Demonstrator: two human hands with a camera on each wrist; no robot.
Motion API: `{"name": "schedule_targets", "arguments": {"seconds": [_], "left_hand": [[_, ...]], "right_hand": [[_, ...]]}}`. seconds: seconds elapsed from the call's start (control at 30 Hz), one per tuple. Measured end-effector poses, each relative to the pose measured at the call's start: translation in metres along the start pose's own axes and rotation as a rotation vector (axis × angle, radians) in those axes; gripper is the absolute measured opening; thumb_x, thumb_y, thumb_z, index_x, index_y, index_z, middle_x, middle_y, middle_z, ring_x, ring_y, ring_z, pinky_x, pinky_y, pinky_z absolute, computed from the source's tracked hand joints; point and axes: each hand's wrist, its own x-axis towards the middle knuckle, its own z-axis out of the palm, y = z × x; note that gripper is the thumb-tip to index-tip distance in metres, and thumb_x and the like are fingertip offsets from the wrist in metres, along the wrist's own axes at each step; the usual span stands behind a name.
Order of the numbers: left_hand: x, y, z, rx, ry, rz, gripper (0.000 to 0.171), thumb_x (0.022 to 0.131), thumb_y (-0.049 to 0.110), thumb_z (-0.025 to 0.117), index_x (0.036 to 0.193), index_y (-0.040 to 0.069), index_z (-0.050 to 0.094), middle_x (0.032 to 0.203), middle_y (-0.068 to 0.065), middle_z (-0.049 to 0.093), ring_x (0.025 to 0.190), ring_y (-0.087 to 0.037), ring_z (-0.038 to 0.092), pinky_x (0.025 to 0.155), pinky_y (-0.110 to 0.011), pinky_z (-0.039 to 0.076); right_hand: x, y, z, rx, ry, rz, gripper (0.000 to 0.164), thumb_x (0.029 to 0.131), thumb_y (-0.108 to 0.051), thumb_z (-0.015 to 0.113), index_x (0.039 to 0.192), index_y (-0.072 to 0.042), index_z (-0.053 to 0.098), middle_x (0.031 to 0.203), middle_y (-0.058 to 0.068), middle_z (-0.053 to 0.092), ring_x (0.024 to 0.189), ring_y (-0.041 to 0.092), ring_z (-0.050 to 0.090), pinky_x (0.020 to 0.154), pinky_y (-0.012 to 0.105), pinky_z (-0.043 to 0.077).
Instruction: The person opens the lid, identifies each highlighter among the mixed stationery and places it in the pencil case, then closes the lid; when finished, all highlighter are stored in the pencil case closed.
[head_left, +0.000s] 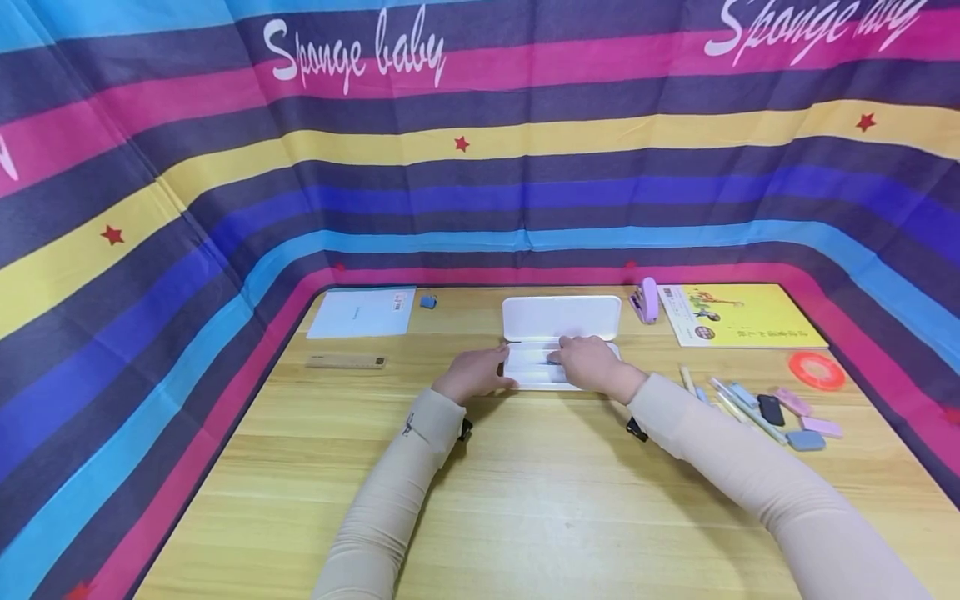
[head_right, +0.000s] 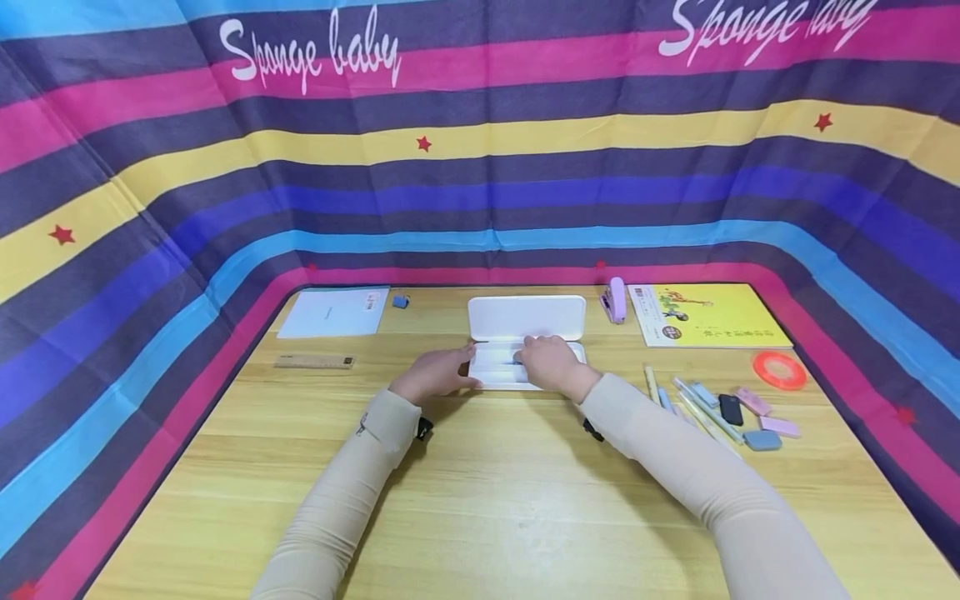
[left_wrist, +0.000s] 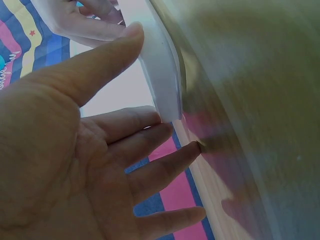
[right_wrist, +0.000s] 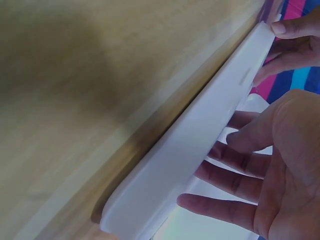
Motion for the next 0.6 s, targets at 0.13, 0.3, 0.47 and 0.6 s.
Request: {"name": "schedule_targets", "arguments": {"seconds": [0.13,0.3,0.47,0.6], "left_hand": [[0.0,-0.001,0.001,-0.019,0.002,0.009,0.077,0.078,0.051,0.055,0.136,0.01,0.026,0.14,-0.001,0.022,0.124,-0.018,0.027,0.095,-0.034,0.032],[-0.001,-0.001,0.002,-0.035,0.006,0.012,0.077,0.078,0.051,0.054,0.137,0.01,0.025,0.14,0.0,0.021,0.125,-0.019,0.025,0.095,-0.034,0.031],[0.0,-0.002,0.003,-0.043,0.008,0.017,0.078,0.077,0.053,0.053,0.137,0.011,0.024,0.141,0.0,0.021,0.125,-0.019,0.026,0.095,-0.035,0.032],[0.0,-0.003,0.003,-0.057,0.004,0.018,0.079,0.077,0.053,0.053,0.137,0.011,0.023,0.141,0.0,0.02,0.125,-0.019,0.025,0.094,-0.035,0.033]], "right_hand": [[-0.004,0.003,-0.003,0.024,-0.018,0.039,0.031,0.075,-0.01,0.056,0.104,-0.018,0.063,0.079,0.004,0.053,0.066,0.02,0.052,0.045,0.033,0.041],[-0.012,0.01,-0.014,0.069,-0.012,0.107,0.038,0.07,-0.002,0.056,0.106,-0.014,0.062,0.083,0.005,0.055,0.068,0.02,0.051,0.043,0.031,0.039],[-0.025,0.02,-0.028,0.067,0.02,0.218,0.035,0.073,-0.003,0.053,0.106,-0.012,0.061,0.078,0.004,0.056,0.06,0.018,0.05,0.036,0.027,0.034],[-0.039,0.027,-0.036,0.038,0.041,0.332,0.017,0.079,-0.01,0.048,0.089,-0.01,0.062,0.065,0.004,0.051,0.05,0.018,0.046,0.033,0.031,0.031]]}}
